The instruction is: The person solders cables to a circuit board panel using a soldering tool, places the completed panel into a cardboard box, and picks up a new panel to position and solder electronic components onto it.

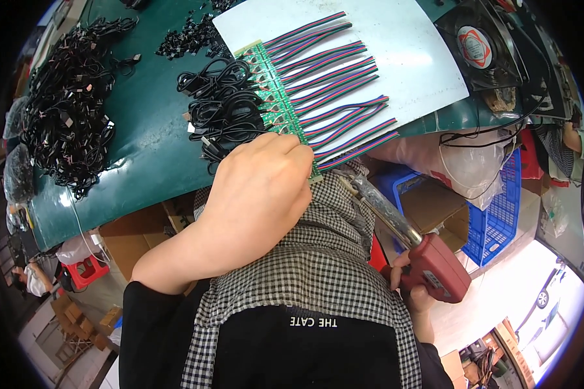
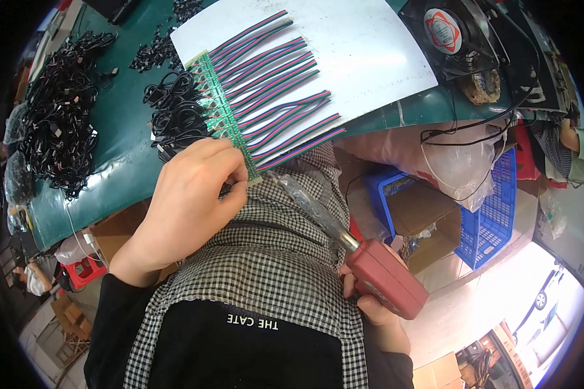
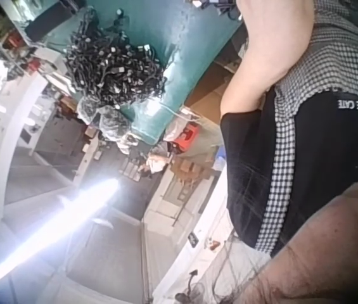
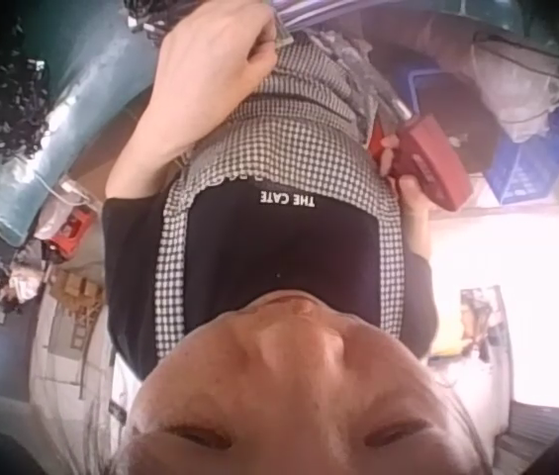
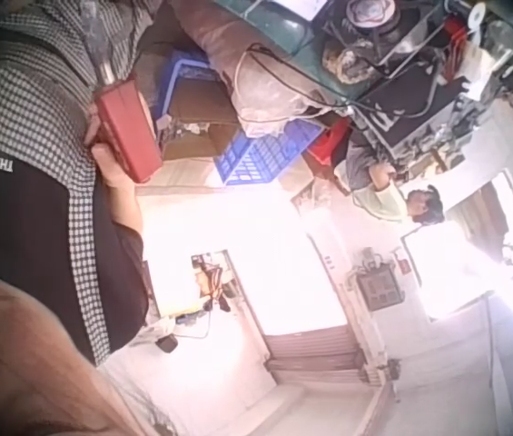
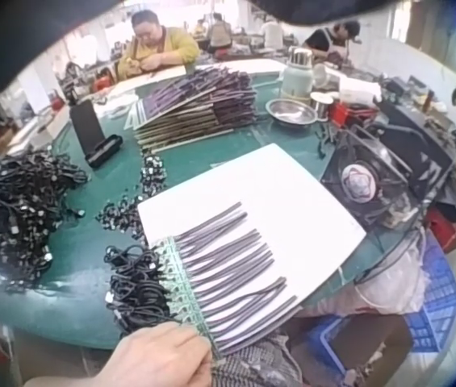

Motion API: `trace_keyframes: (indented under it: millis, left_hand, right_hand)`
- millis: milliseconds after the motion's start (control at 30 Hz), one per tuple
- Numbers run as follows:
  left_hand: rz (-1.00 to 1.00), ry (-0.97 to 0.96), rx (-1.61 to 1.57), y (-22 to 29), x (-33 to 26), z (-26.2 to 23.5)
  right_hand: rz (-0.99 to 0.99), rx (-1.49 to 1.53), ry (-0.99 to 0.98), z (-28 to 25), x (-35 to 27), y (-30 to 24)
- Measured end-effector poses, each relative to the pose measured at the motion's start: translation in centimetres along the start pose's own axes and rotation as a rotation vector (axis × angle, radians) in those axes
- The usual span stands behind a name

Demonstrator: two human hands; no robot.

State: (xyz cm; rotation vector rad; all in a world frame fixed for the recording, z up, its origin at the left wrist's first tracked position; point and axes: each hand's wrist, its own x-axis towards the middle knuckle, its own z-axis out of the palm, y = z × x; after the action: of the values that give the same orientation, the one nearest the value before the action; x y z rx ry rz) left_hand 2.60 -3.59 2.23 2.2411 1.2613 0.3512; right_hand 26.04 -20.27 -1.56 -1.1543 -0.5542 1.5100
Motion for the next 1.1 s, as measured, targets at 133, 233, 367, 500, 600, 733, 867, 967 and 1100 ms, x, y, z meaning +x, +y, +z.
trace_keyframes:
  millis: [133, 233, 367, 500, 600, 733, 867, 967, 1100]
  left_hand:
    - [-0.001, 0.002, 0.003, 0.0, 0.0, 0.0]
    - [0.037, 0.028, 0.029, -0.1, -0.2, 0.0]
    - [0.014, 0.031, 0.018, 0.1, -0.4, -0.2]
    - [0.037, 0.052, 0.135, 0.1, -1.1, -0.5]
    - [0.018, 0.117, 0.332, -0.8, -1.7, 1.4]
    - [0.024, 0.273, 0.416, -2.0, -2.2, 3.7]
    - [0.064, 0.329, 0.293, -1.8, -2.0, 2.7]
    - [0.158, 0.521, -0.02, -3.4, -2.9, 0.2]
    - [0.072, 1.018, -1.007, -6.4, -8.1, -4.4]
  right_hand:
    - [-0.024, -0.065, -0.008, -0.2, 0.0, 0.0]
    - [-0.096, -0.075, 0.064, 0.4, 0.1, -0.1]
    - [-0.2, -0.166, 0.098, 0.7, 0.8, -0.9]
    - [-0.268, -0.168, 0.138, -0.3, 1.1, -0.5]
    - [-0.301, -0.112, 0.144, -0.8, 1.6, 0.1]
    - [-0.388, -0.091, 0.101, -0.2, 2.0, -0.6]
    - [-0.458, -0.107, 0.064, -0.8, 2.5, -1.0]
    - [-0.473, -0.118, 0.062, -1.2, 2.4, -1.0]
    - [-0.504, -0.129, 0.03, 0.2, 3.1, -1.6]
